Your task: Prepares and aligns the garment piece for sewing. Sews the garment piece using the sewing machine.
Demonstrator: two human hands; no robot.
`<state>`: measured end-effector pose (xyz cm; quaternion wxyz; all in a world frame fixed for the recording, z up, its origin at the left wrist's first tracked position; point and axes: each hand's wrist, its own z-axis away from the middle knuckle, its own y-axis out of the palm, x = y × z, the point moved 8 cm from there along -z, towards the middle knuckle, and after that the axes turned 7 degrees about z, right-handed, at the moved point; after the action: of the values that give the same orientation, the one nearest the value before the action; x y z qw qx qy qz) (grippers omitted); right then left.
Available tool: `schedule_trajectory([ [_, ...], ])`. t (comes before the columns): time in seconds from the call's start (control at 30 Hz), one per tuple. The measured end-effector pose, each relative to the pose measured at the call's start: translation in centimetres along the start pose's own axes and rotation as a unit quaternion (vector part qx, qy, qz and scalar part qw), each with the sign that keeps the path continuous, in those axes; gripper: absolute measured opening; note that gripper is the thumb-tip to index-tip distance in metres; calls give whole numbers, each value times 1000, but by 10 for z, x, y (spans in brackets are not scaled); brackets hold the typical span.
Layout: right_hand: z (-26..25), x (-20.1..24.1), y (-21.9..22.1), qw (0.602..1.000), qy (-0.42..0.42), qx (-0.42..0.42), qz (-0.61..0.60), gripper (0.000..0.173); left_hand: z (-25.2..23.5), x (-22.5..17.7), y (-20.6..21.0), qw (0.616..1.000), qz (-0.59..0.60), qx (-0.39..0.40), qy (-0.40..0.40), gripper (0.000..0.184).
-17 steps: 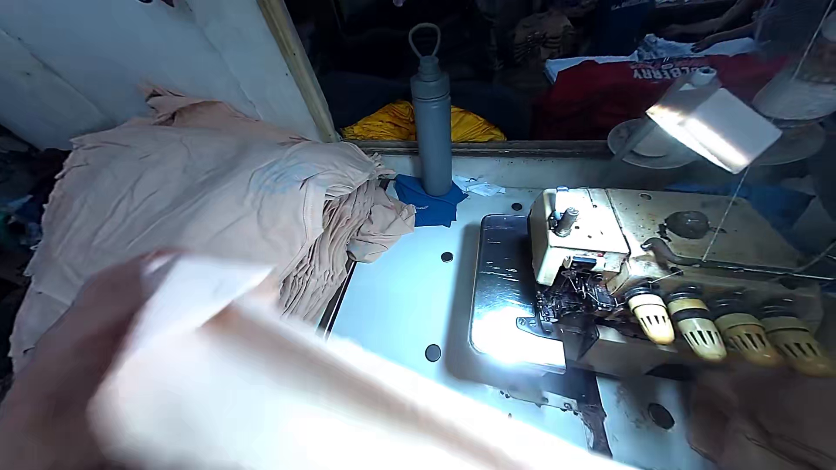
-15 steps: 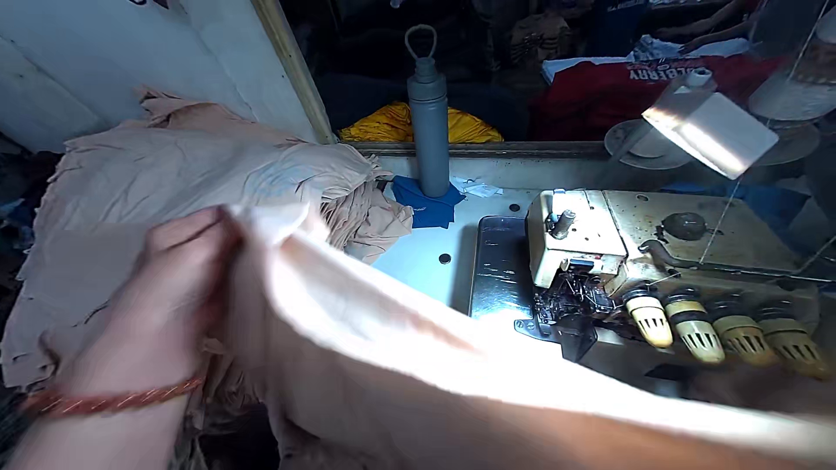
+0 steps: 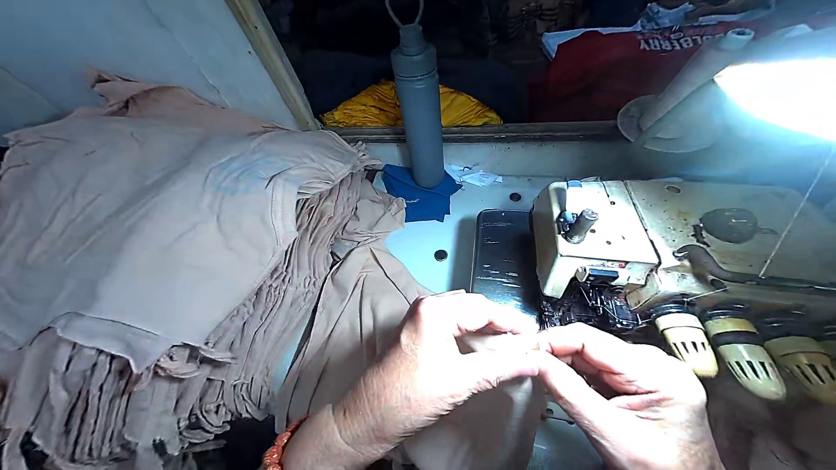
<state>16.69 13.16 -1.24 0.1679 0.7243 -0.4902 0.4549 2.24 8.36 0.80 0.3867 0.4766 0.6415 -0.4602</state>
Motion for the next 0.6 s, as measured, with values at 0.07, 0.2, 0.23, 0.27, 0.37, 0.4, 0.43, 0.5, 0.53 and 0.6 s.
schedule_trajectory([
  [0.07, 0, -2, 1, 1000, -10, -7, 2, 7, 2, -2, -3, 1000, -1, -24, 19, 5],
  [0.2, 3, -1, -3, 999, 8, -50, -11, 8, 4, -12, -9, 996, -36, -43, 64, 2],
  [0.23, 6, -1, -6, 998, 11, -67, -6, 12, 4, -17, -12, 995, -50, -44, 73, 1],
  [0.27, 10, -1, -10, 997, 10, -80, 5, 15, 5, -23, -15, 994, -56, -43, 82, 2],
  [0.37, 33, -3, -14, 995, -5, -92, 45, 19, 6, -39, -31, 993, -35, -53, 100, 6],
  [0.4, 43, -3, -12, 995, -8, -84, 58, 19, 6, -44, -35, 992, -26, -62, 107, 8],
  [0.43, 52, -3, -8, 995, -12, -74, 70, 18, 7, -48, -38, 991, -20, -70, 114, 9],
  [0.5, 67, -3, 3, 992, -30, -65, 104, 21, 8, -56, -41, 988, -28, -77, 127, 9],
  [0.53, 71, -2, 8, 989, -47, -61, 129, 24, 9, -61, -42, 987, -35, -79, 133, 8],
  [0.6, 76, 2, 18, 978, -91, -60, 180, 29, 12, -71, -42, 985, -41, -82, 149, 8],
])
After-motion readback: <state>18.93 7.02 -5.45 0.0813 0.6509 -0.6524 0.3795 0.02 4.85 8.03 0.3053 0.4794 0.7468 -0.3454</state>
